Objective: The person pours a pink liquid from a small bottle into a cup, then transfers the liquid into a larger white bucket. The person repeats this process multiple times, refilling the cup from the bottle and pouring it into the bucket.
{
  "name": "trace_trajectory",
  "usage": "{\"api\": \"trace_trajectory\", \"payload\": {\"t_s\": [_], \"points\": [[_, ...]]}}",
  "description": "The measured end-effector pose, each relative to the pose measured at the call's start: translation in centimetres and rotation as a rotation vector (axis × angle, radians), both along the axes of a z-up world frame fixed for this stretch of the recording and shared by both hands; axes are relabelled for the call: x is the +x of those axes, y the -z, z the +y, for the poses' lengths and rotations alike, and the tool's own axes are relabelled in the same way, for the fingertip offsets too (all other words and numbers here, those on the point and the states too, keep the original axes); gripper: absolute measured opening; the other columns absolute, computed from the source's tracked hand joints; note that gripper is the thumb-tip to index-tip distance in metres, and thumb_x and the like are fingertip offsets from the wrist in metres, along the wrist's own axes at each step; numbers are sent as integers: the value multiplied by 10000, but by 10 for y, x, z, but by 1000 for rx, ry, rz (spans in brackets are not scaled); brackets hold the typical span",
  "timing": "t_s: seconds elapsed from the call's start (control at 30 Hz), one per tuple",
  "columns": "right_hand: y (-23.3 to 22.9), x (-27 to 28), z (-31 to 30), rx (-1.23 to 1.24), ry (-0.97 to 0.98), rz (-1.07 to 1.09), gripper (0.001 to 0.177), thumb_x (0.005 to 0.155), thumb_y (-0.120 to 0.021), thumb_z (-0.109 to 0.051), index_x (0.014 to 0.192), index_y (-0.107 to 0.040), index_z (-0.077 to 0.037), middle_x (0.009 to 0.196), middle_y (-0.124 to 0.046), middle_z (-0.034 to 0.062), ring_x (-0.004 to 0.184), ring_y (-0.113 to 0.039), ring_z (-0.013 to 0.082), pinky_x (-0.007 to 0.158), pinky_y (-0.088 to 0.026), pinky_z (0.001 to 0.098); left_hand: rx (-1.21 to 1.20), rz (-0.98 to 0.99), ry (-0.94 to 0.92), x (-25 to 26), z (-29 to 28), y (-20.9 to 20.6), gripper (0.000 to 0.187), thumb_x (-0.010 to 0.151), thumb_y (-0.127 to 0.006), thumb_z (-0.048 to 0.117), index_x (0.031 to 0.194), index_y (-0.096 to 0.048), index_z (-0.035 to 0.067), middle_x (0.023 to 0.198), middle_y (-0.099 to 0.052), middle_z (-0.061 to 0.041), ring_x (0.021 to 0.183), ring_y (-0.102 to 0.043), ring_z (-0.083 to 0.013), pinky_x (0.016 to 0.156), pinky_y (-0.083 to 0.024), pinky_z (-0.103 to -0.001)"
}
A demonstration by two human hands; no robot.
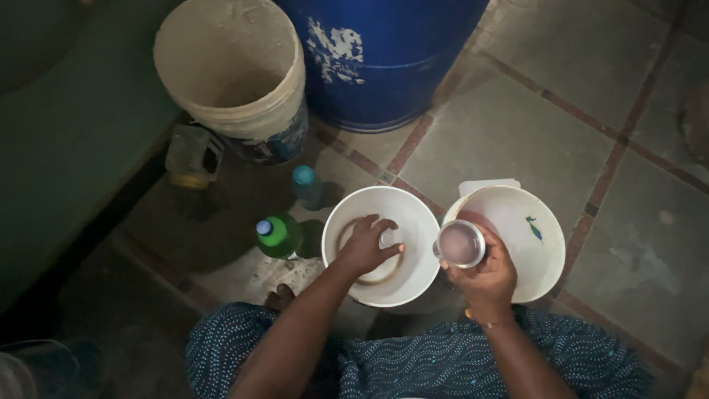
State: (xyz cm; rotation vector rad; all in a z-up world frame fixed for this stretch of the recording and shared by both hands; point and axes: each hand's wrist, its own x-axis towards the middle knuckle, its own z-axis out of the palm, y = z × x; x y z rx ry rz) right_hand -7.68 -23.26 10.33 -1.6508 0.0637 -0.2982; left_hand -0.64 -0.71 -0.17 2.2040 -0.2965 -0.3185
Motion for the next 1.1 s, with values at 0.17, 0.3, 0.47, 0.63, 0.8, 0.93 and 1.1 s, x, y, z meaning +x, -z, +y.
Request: {"api": "trace_trajectory", "payload": {"t_s": [0.17,0.3,0.47,0.63,0.8,0.93,1.1], "points": [[2,-2,11,44,-19,86,795,708,-820,58,1415,-457,29,1319,-613,131,1195,-649,202,994,-582,355,7,4,-24,2,-1,-1,604,815,-802,527,1311,-662,213,1491,-460,-288,1418,-397,-466,1155,-354,-522],[8,-2,17,-37,-58,72,795,713,-830,59,1412,-452,29,1325,-603,145,1206,-642,208,1019,-572,354,22,25,-17,3,0,5,691,822,-779,531,1409,-596,217,1508,-452,-286,1422,-389,-470,1156,-346,-520],[16,1,20,-166,-88,29,815,702,-849,53,1411,-447,47,1343,-585,169,1243,-616,225,1052,-551,360,9,21,-2,5,-1,15,736,828,-785,495,1453,-559,179,1536,-395,-338,1452,-349,-504,1178,-337,-519],[17,4,23,-180,-101,65,811,707,-854,21,1411,-454,56,1333,-604,175,1238,-622,228,1057,-537,355,23,49,-4,5,0,15,719,828,-779,499,1437,-571,180,1548,-386,-329,1458,-335,-510,1178,-331,-521],[15,10,26,-294,-121,34,783,704,-870,-20,1383,-488,58,1296,-644,161,1195,-655,208,1029,-553,342,46,-11,33,8,0,20,718,840,-781,510,1437,-578,167,1522,-419,-337,1464,-356,-508,1211,-323,-518],[16,11,27,-333,-140,9,783,702,-878,-58,1379,-502,51,1284,-651,154,1177,-660,201,1006,-554,338,34,60,7,8,0,15,727,832,-773,516,1442,-559,183,1547,-388,-320,1454,-350,-499,1171,-352,-514],[12,11,28,-542,-108,-24,777,675,-908,-128,1351,-560,31,1274,-673,154,1161,-668,219,987,-542,347,35,58,-9,7,-2,10,723,820,-772,513,1436,-566,197,1555,-396,-301,1461,-359,-478,1158,-368,-512]]}}
